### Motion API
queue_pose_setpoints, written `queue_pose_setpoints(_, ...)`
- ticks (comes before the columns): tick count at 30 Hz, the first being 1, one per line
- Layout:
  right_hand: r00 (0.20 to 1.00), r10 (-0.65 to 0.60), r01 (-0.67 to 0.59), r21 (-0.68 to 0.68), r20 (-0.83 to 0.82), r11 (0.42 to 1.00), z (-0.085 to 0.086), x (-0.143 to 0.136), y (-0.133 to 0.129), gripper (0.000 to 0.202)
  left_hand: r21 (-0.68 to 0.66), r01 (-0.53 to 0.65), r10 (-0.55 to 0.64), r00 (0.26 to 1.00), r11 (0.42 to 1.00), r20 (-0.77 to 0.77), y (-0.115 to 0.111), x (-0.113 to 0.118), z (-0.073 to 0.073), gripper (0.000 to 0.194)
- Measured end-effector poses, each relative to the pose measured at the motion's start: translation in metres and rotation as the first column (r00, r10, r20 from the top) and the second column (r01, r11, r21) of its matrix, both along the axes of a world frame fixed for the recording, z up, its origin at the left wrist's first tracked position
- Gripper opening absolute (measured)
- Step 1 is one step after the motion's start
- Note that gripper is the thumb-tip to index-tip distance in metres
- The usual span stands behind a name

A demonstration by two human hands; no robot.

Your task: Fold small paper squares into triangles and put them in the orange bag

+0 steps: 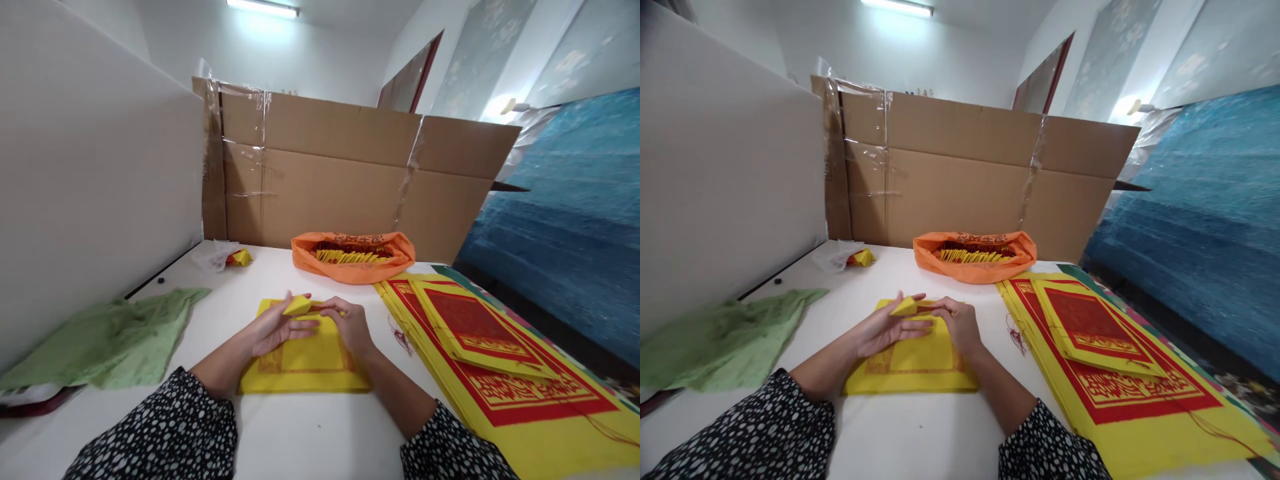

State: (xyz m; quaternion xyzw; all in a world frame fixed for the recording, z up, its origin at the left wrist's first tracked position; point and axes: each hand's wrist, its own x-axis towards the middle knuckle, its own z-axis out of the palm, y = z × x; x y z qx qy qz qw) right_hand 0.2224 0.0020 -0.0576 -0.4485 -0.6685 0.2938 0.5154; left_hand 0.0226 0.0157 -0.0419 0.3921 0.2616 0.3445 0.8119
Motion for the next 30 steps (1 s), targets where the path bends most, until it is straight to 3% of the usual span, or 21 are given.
queue_pose_setpoints(2, 0.992, 0.052, -0.06, 0.075, 0.116, 0.995, 0.003, 0.001, -0.001, 0.021, 0.0, -0.035, 0.035, 0.998, 0.999, -0.058, 0.0, -0.001, -0.004, 0.065)
queue_pose_setpoints(5, 0.98, 0.008, -0.038, 0.146, 0.199, 0.989, 0.008, -0.001, -0.004, 0.03, 0.09, -0.216, 0.225, 0.969, 0.972, -0.099, 0.001, 0.002, -0.008, 0.072)
queue_pose_setpoints(8, 0.979, -0.059, 0.023, 0.178, 0.196, 0.984, 0.009, -0.01, -0.01, 0.029, 0.153, -0.382, 0.39, 0.921, 0.911, -0.023, 0.004, 0.006, -0.009, 0.061)
queue_pose_setpoints(11, 0.978, -0.04, 0.015, 0.121, 0.204, 0.993, 0.003, -0.022, -0.014, 0.026, 0.157, -0.457, 0.46, 0.888, 0.876, 0.015, 0.005, 0.01, -0.009, 0.043)
queue_pose_setpoints(14, 0.983, -0.026, 0.014, 0.067, 0.182, 0.998, -0.003, -0.029, -0.015, 0.022, 0.156, -0.473, 0.471, 0.881, 0.867, 0.049, 0.004, 0.012, -0.009, 0.033)
queue_pose_setpoints(18, 0.988, -0.03, 0.01, 0.123, 0.154, 0.992, -0.002, -0.03, -0.014, 0.017, 0.086, -0.455, 0.451, 0.89, 0.886, 0.065, 0.005, 0.012, -0.007, 0.023)
queue_pose_setpoints(23, 0.982, -0.179, 0.163, 0.194, 0.065, 0.967, 0.003, -0.027, -0.014, 0.022, 0.006, -0.467, 0.464, 0.881, 0.884, 0.089, 0.007, 0.01, -0.006, 0.02)
queue_pose_setpoints(26, 0.973, -0.227, 0.215, 0.197, 0.041, 0.957, 0.001, -0.025, -0.011, 0.023, 0.026, -0.459, 0.455, 0.886, 0.888, 0.09, 0.006, 0.01, -0.005, 0.025)
queue_pose_setpoints(30, 0.984, -0.154, 0.137, 0.167, 0.091, 0.976, -0.004, -0.022, -0.007, 0.022, 0.141, -0.395, 0.392, 0.919, 0.908, 0.051, 0.001, 0.014, -0.004, 0.032)
